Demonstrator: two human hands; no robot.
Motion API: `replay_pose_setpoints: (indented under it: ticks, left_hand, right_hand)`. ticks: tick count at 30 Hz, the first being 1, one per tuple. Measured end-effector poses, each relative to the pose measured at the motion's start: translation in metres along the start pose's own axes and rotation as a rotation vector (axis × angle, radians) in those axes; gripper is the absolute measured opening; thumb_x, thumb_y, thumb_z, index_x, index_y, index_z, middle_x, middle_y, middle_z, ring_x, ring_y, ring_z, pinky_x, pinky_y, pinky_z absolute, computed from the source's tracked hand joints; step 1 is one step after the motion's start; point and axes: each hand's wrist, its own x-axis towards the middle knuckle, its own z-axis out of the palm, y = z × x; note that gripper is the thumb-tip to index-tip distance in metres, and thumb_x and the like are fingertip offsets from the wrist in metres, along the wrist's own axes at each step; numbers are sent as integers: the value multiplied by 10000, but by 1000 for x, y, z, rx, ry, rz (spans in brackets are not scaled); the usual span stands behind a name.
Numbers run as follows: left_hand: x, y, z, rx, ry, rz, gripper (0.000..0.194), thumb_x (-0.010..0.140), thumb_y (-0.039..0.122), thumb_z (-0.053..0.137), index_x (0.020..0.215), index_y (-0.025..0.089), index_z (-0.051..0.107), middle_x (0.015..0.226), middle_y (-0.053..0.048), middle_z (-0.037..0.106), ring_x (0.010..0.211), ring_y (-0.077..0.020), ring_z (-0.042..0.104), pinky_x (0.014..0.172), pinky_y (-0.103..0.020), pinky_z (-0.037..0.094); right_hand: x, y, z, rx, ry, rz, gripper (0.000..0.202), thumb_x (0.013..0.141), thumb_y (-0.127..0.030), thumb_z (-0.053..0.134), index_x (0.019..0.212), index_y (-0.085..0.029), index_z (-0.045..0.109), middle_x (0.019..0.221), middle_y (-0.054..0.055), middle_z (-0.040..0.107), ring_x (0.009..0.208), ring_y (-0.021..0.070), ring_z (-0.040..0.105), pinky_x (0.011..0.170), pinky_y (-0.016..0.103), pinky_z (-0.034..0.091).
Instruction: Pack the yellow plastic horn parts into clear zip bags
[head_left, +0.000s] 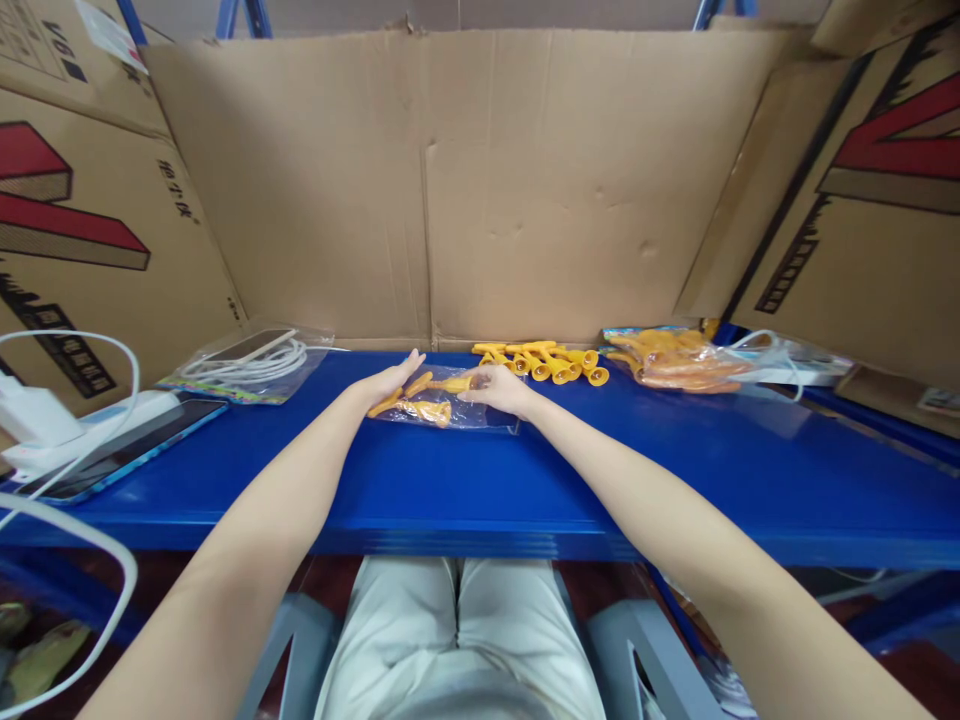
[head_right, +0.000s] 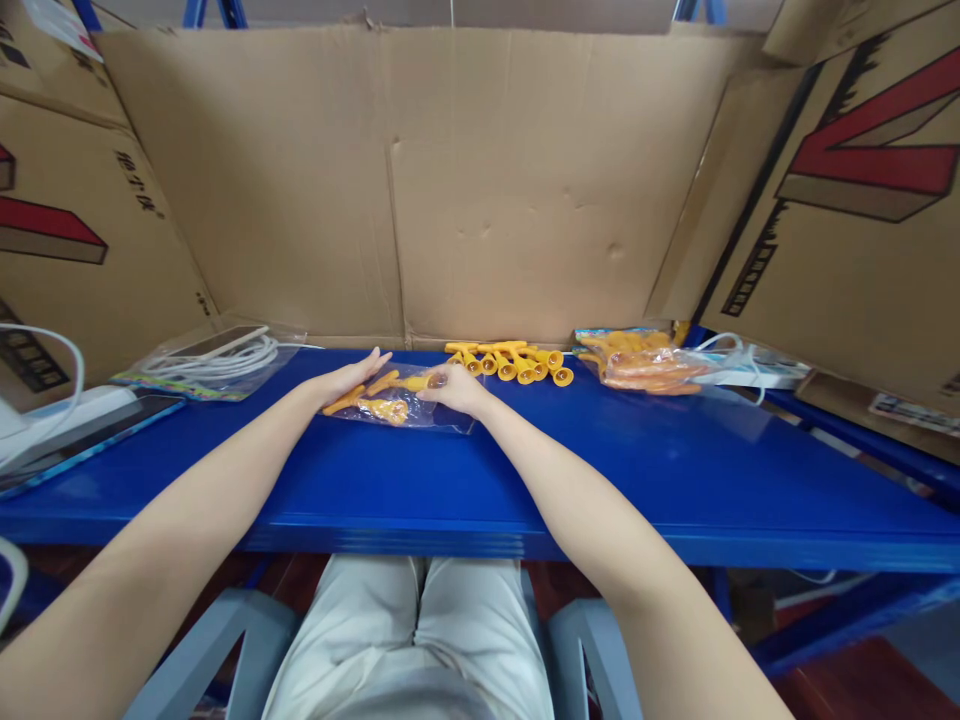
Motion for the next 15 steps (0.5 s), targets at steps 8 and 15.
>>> replay_pose_setpoints:
  ticks: [8, 15]
  left_hand:
    - [2, 6, -3, -233, -107, 32, 768, 879, 559, -145, 1504, 283, 205, 1476, 38, 345, 1343, -124, 378, 986, -230, 394]
    - [-3, 10, -2, -190, -57, 23, 817, 867, 575, -163, 1488, 270, 271, 1467, -13, 374, 1322, -162, 417, 977, -272, 408]
  right_hand:
    - [7, 3, 13, 8, 145, 122, 334, 651, -159, 739, 975, -110, 670, 870, 61, 682, 778, 145, 622, 765, 292, 506]
    - [7, 6, 17, 165, 114, 162, 330, 660, -122, 719, 968, -159, 605, 934, 53, 674, 874, 170, 653, 772, 293, 523]
